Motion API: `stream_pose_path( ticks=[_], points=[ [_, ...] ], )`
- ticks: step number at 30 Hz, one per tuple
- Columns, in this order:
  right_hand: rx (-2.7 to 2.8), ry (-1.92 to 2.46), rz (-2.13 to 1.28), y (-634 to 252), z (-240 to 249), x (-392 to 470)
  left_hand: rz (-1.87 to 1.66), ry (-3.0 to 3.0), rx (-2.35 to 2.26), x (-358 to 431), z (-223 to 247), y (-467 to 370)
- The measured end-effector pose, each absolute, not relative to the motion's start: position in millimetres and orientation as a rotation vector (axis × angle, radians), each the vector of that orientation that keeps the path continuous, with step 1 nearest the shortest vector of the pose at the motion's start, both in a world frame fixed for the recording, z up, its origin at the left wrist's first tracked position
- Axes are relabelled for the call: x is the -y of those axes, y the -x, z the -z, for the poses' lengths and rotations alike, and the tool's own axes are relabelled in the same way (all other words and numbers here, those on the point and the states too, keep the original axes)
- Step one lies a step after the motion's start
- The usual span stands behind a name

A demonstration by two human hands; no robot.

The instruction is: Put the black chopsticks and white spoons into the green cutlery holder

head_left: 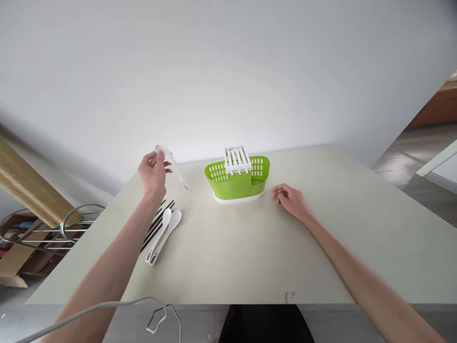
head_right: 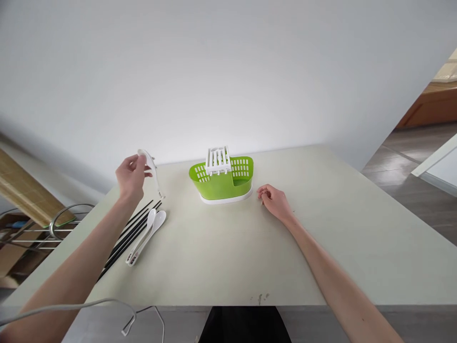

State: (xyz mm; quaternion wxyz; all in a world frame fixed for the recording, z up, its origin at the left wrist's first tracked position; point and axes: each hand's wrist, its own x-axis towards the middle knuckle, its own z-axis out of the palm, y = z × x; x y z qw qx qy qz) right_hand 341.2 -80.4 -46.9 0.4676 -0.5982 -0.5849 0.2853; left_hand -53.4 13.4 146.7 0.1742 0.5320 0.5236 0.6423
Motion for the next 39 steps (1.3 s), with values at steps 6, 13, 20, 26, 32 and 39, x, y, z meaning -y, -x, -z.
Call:
stream_pose_path(
  ticks=[6,13,20,26,32,39],
  points=[
    [1.428,1.461,-0.71,-341.5,47.5,81.5,-0.934,-2.081,-1.626,40.3,-121.7,92.1],
    [1.428,1.486,-0.701,-340.2,44.4,84.1,-0.3,-2.347,-1.634,86.9,-91.2,94.6],
    [1.441,1.496,-0.702,-341.4,46.7,82.2,-0.143,-2.377,-1.699,90.3,-76.1,98.6],
    [1.43,1.479,-0.707,-342.2,47.5,82.3,-0.219,-2.415,-1.679,88.6,-68.9,102.7],
    [1.436,1.481,-0.692,-341.4,44.7,84.0,-0.285,-2.459,-1.629,90.5,-63.8,103.3],
    [1.43,1.493,-0.712,-341.4,42.8,84.2,-0.296,-2.535,-1.736,92.7,-74.4,100.3]
  ],
)
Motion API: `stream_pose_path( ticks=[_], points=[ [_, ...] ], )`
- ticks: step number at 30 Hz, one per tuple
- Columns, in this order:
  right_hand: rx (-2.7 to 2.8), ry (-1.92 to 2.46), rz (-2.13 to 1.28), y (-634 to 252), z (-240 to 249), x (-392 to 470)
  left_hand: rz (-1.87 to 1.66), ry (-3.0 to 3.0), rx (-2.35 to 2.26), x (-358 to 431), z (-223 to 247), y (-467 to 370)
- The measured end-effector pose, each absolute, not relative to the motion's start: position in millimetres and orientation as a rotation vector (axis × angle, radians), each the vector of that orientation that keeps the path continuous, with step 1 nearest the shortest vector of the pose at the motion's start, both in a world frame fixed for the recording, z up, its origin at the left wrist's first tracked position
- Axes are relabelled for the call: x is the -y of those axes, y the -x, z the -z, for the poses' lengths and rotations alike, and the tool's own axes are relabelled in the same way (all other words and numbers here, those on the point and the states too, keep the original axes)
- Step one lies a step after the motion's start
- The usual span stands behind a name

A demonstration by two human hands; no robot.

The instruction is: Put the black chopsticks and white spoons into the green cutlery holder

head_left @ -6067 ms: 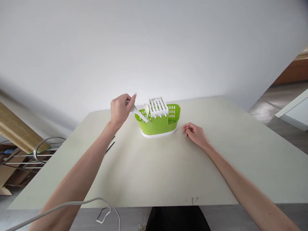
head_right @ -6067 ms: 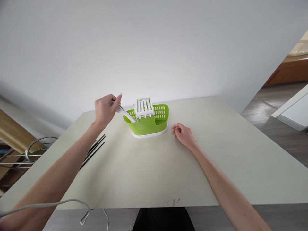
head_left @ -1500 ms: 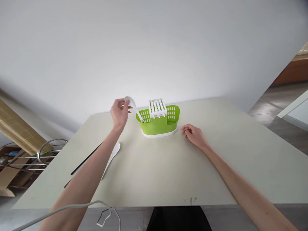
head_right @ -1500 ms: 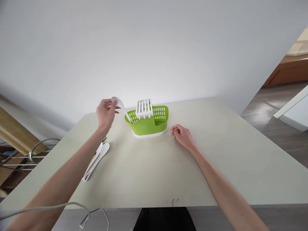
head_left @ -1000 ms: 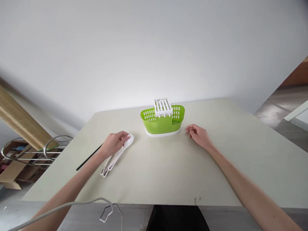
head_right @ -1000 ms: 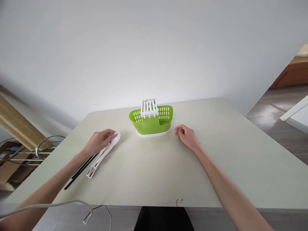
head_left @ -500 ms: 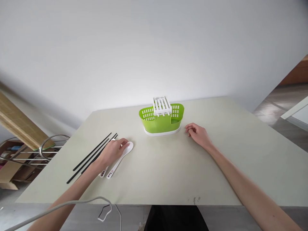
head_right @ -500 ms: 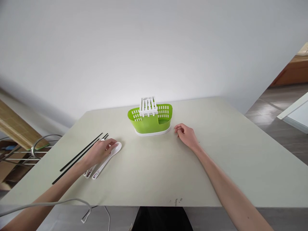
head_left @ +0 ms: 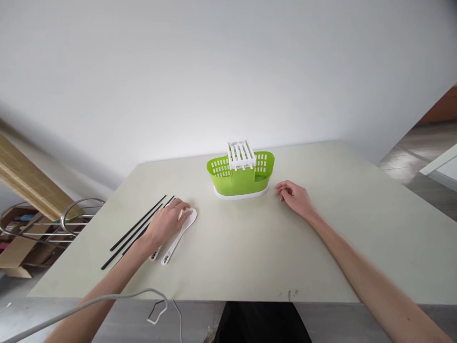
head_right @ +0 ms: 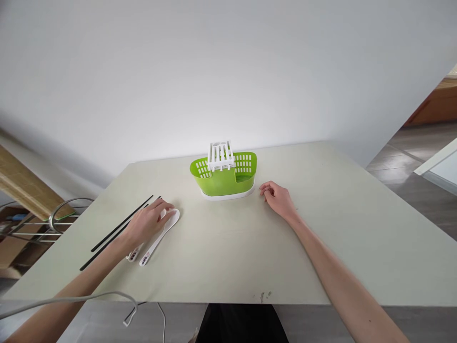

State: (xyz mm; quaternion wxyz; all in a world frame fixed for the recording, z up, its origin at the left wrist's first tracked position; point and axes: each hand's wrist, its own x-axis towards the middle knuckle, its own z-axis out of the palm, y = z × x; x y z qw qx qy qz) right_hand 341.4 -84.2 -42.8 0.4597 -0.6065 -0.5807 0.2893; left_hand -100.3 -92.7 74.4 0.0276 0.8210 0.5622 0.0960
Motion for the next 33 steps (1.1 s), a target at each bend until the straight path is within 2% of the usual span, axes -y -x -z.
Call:
stream_pose_path(
  ticks=[2,5,7,10,14,20,27,33],
  points=[
    [1.431,1.489,-0.711,-341.5,43.4,84.2,-0.434,-2.57,-1.784,90.5,-82.6,93.1],
    [1.425,1.488,-0.706,-341.1,43.8,84.5,-0.849,-2.588,-1.742,86.7,-98.7,69.8],
    [1.423,1.495,-0.7,-340.8,43.5,84.9,-1.105,-2.636,-1.576,85.6,-110.7,46.3],
    [1.428,1.505,-0.695,-340.9,42.4,85.7,-1.233,-2.794,-1.271,86.2,-127.0,4.9],
    [1.429,1.507,-0.692,-341.4,41.5,86.3,-1.178,-2.98,-1.055,84.6,-134.5,-44.1],
    [1.421,1.494,-0.687,-341.6,41.7,85.8,-0.967,-3.086,-1.023,68.7,-111.1,-71.7],
    [1.422,1.502,-0.707,-341.5,38.9,87.1,-1.034,-3.01,-1.182,46.2,-106.2,-54.0],
    [1.416,1.499,-0.721,-339.3,35.5,88.6,-1.117,-2.804,-1.484,17.1,-107.2,4.8]
  ],
)
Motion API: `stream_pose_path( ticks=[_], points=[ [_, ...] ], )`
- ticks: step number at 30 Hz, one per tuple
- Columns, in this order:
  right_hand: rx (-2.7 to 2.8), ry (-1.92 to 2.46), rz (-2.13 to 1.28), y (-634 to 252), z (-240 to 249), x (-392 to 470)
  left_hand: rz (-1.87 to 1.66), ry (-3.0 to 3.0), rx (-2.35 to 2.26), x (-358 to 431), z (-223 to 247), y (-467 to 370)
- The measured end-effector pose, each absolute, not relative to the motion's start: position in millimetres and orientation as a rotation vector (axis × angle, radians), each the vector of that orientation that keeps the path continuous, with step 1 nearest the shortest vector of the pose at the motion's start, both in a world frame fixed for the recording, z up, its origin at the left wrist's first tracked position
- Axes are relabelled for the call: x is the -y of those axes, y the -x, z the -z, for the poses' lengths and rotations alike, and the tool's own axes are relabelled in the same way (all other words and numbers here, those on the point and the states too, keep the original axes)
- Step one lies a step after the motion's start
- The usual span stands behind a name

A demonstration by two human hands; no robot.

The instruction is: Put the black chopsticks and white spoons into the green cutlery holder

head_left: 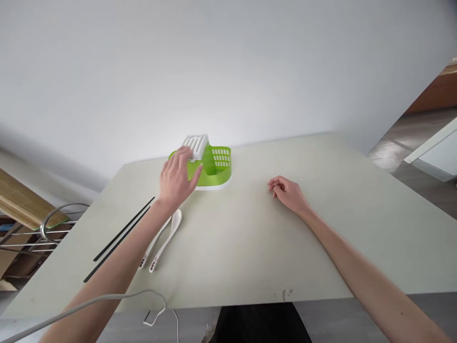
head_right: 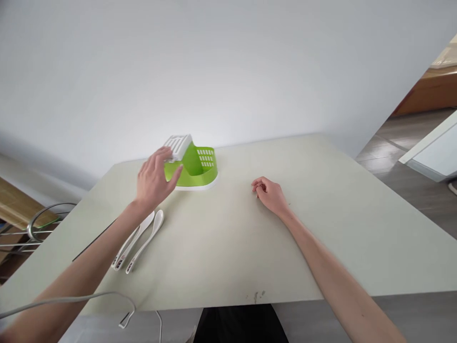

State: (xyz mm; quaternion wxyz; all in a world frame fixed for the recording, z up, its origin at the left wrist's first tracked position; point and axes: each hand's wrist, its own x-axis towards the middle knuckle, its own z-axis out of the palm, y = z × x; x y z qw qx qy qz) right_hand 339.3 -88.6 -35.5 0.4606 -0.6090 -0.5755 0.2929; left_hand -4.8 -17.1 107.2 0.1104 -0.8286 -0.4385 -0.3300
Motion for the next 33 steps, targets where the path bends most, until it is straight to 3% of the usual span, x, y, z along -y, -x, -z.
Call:
stream_pose_path(
  ticks=[8,17,23,33],
  points=[
    [1.426,1.49,-0.702,-339.3,39.5,86.9,1.051,2.272,1.567,2.1,-118.2,88.8],
    [1.446,1.485,-0.7,-340.4,41.0,84.7,0.986,2.216,1.574,-0.2,-122.6,118.6],
    [1.455,1.486,-0.682,-339.4,39.2,84.8,1.041,2.237,1.407,22.9,-103.0,76.1],
    [1.425,1.519,-0.723,-338.1,32.1,89.4,0.954,2.892,0.985,65.1,-15.4,-51.6]
  ],
)
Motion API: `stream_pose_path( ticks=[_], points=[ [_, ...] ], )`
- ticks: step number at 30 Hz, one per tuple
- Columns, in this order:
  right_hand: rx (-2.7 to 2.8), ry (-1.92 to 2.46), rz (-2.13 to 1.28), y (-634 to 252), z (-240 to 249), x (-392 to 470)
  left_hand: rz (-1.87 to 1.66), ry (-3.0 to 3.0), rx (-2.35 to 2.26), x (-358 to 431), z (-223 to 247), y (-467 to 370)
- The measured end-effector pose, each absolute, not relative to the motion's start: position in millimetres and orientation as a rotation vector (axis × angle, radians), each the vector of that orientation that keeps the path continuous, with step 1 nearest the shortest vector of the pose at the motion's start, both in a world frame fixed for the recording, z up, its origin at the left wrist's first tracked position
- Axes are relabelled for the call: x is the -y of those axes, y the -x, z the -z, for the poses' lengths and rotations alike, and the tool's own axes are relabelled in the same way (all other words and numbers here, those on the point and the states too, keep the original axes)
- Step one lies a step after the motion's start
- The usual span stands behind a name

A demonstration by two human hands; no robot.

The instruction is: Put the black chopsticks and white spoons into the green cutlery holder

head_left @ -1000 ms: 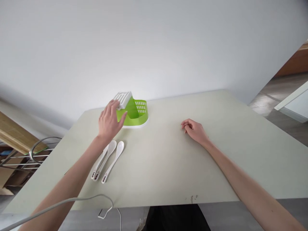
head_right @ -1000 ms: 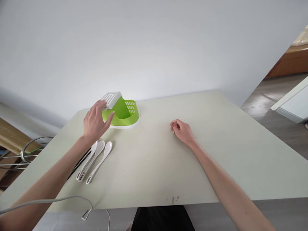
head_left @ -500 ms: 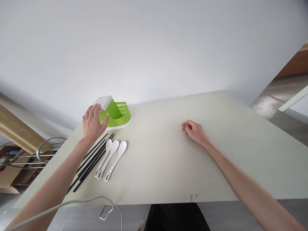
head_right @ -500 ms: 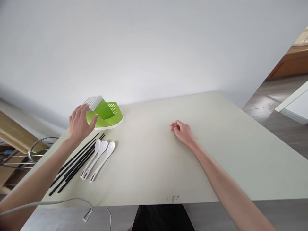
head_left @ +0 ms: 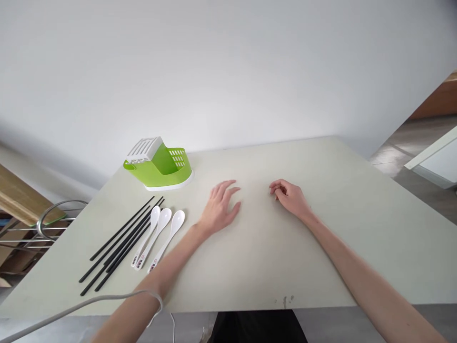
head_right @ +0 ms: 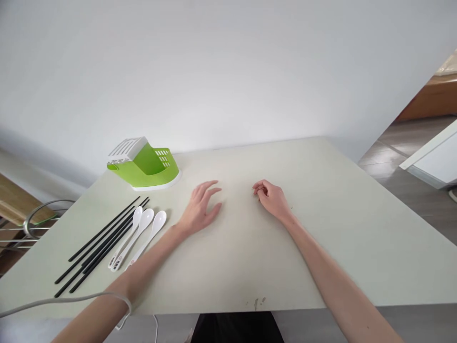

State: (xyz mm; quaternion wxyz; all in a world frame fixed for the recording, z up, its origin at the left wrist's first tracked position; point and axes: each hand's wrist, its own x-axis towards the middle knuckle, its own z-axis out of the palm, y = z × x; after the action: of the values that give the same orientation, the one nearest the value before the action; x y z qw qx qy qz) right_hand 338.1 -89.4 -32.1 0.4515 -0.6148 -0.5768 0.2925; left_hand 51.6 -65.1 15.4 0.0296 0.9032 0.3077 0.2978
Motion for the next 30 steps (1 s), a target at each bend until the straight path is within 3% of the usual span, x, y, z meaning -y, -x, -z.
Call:
stream_pose_path(
  ticks=[12,30],
  points=[
    [1.49,1.576,-0.656,-335.7,27.2,93.1,-0.852,-1.889,-1.028,67.7,-8.1,-62.4],
    [1.508,1.663,-0.636,-330.6,17.0,98.5,-0.805,-1.787,-1.048,69.0,-13.1,-64.0]
  ],
)
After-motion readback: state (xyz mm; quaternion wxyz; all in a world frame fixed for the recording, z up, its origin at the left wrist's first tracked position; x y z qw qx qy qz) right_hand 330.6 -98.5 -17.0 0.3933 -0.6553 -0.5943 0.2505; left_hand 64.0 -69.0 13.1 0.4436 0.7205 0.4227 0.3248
